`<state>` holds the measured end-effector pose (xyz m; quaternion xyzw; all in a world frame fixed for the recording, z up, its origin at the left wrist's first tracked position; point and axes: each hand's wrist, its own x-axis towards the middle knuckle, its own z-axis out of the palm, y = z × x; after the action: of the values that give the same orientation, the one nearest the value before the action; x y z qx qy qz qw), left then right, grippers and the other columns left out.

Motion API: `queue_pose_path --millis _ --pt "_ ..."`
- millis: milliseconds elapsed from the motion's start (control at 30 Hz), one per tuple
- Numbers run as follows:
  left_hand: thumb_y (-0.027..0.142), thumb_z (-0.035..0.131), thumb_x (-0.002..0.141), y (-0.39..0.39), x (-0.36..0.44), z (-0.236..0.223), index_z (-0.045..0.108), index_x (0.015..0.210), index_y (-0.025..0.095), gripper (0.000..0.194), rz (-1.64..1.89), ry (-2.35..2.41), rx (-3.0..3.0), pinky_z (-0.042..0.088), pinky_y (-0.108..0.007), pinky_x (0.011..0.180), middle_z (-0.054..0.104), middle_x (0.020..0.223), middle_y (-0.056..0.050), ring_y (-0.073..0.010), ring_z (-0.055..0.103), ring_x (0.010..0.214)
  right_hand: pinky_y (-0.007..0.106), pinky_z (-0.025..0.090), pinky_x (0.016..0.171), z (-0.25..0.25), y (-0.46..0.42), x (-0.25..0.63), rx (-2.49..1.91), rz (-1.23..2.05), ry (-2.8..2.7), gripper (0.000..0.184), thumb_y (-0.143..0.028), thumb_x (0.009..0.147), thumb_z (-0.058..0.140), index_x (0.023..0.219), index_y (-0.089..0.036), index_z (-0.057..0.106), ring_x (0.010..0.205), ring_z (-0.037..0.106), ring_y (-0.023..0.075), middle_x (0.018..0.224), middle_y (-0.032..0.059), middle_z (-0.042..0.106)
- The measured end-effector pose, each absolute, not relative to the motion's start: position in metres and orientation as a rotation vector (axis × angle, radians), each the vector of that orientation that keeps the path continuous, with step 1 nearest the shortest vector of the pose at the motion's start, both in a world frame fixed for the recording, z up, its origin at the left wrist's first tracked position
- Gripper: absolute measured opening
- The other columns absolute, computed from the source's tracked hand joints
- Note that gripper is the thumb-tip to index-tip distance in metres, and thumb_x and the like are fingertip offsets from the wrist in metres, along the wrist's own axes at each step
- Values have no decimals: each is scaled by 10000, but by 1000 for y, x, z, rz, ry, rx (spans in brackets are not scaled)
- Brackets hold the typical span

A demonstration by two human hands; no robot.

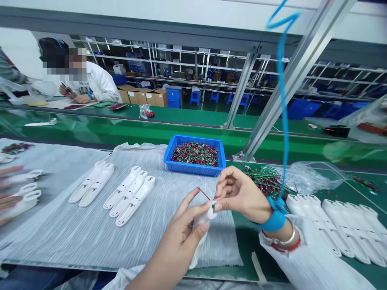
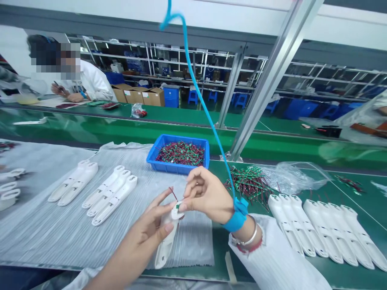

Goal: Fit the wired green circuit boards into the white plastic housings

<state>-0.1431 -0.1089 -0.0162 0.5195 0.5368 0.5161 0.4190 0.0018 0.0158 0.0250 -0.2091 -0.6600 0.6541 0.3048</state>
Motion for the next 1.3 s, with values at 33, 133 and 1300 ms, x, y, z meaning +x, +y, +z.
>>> queue_pose_path --millis 33,133,1300 --pt "288 489 868 -108 -145 -15 562 1121 400 286 1281 1348 1334 277 -421 1080 288 1461 28 -211 246 1353 204 524 529 24 16 1 -565 1799 -1696 531 -100 483 830 830 -216 445 564 597 80 684 -63 607" --pt "273 482 868 -106 -148 -11 587 1094 352 262 1289 1332 1366 285 -460 1070 318 1436 -14 -242 281 1334 195 512 528 25 13 -1 -550 1839 -1601 532 -80 460 835 732 -202 395 554 592 79 626 -67 608" --pt "430 485 824 -95 -215 -33 442 1287 232 505 965 2164 1819 84 -620 1059 228 1507 -81 -409 37 1364 301 539 574 30 32 104 -784 1334 -1666 390 -260 681 721 698 -212 335 741 686 212 709 43 704"
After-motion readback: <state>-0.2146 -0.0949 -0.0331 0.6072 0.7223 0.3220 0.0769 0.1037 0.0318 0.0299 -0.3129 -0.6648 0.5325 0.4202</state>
